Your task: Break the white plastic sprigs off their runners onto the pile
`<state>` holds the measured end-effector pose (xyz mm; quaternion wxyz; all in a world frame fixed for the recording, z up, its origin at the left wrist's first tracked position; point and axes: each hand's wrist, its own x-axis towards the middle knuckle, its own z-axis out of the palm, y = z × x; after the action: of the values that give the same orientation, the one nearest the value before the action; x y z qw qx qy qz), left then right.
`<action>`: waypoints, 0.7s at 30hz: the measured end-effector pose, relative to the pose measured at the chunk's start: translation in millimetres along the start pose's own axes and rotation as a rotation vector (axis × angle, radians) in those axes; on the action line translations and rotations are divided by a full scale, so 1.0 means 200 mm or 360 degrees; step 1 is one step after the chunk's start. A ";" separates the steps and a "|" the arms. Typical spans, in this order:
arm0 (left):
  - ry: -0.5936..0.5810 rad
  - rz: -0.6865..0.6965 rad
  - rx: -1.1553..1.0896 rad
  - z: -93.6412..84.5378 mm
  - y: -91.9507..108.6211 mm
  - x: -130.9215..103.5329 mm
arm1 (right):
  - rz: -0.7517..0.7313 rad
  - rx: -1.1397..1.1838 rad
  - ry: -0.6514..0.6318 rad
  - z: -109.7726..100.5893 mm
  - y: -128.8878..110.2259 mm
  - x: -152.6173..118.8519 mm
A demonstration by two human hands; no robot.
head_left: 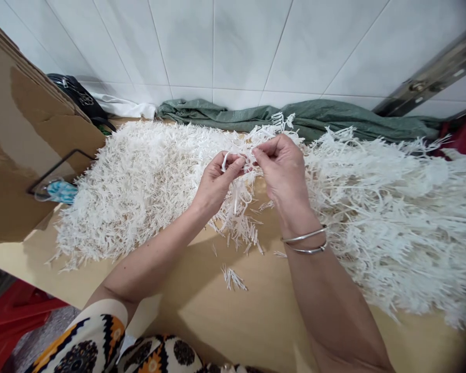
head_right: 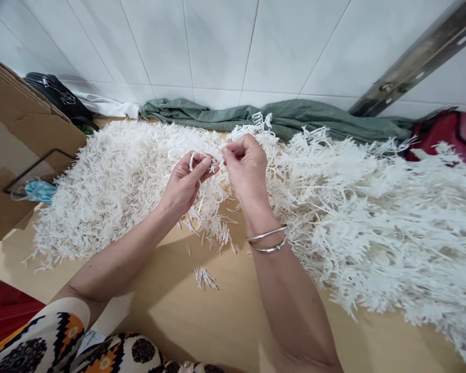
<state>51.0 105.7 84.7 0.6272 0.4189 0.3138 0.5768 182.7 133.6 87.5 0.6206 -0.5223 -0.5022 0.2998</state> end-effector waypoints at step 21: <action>0.0256 -0.0179 0.0188 -0.10 0.25 -0.32 | 0.0149 -0.0011 -0.0524 -0.22 -0.18 -0.13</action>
<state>1.6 44.4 114.1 0.6056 0.3893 0.4194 0.5530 209.2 84.3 116.2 0.5135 -0.4911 -0.5732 0.4081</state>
